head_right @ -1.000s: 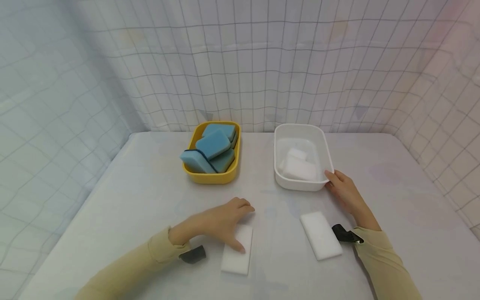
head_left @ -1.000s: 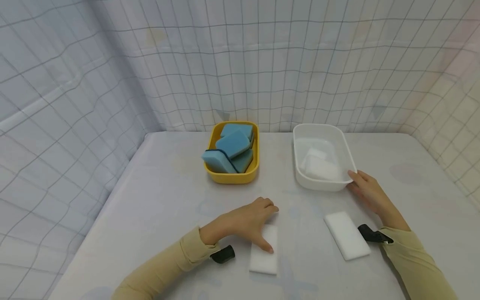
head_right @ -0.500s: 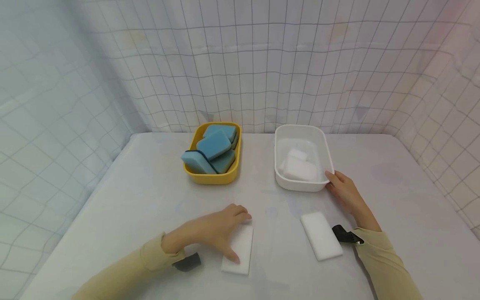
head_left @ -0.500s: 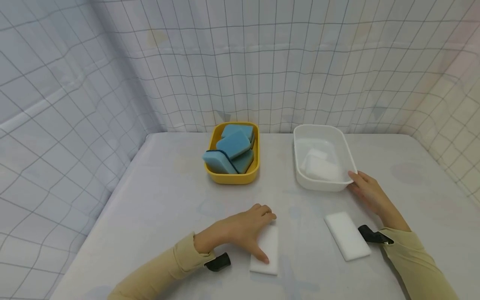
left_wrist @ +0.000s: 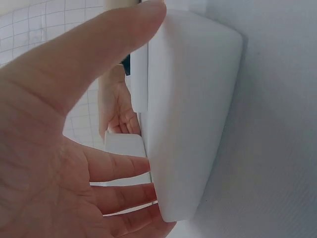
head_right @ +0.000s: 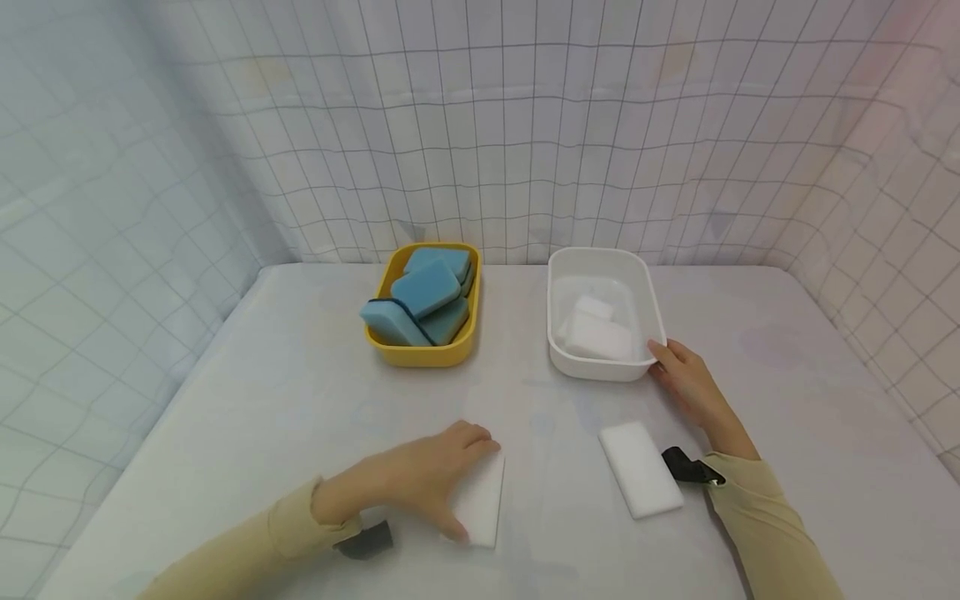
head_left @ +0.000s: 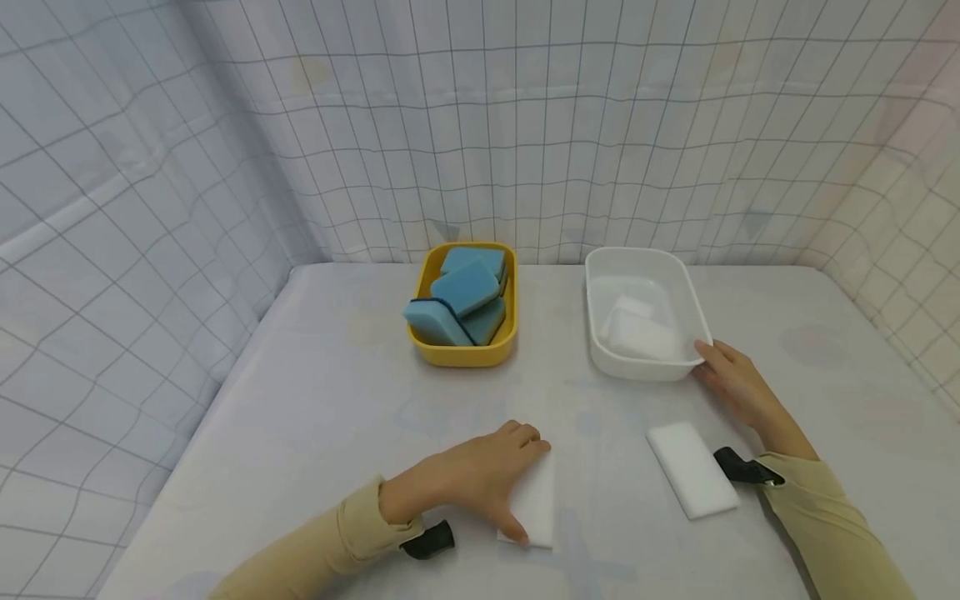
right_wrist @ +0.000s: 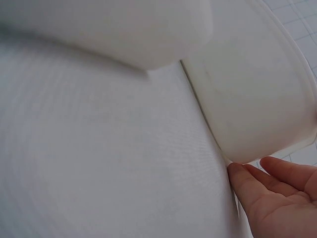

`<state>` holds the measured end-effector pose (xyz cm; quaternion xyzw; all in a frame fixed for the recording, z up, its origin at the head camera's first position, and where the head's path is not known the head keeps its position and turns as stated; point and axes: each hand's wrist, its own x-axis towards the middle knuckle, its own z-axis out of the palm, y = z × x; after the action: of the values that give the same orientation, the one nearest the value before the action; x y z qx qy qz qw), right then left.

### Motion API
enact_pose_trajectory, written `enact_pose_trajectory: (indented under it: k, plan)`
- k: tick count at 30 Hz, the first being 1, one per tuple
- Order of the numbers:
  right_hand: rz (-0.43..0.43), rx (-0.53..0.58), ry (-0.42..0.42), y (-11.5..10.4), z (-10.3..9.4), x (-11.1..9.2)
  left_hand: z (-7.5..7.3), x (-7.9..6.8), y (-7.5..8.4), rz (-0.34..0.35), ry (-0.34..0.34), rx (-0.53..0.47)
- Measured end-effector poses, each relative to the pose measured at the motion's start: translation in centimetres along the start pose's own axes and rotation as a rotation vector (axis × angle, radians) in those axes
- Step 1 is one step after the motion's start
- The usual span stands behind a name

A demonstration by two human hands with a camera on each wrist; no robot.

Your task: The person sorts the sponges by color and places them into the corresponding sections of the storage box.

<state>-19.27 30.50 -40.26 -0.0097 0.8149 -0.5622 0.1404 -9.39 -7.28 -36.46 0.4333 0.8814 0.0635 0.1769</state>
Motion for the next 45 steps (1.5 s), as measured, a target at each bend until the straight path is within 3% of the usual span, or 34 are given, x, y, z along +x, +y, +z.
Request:
enact_pose_trajectory:
  k: [7,13,27,37,45]
  plan:
    - [-0.007,0.013,0.002,0.0,0.0,0.0,0.1,-0.2,0.5,0.054,0.057,0.206]
    - [-0.004,0.023,-0.001,0.0,-0.1,0.1,0.0,-0.2,0.9,0.062,0.065,0.342]
    - [-0.022,0.016,0.003,0.1,0.1,0.2,-1.1,0.9,1.1,0.145,0.100,0.313]
    - [-0.027,0.024,0.006,0.1,0.1,0.2,-4.4,3.1,0.9,0.104,0.106,0.234]
    - [-0.013,0.027,0.012,-0.1,0.1,0.0,-5.8,5.5,0.3,0.100,0.128,0.206]
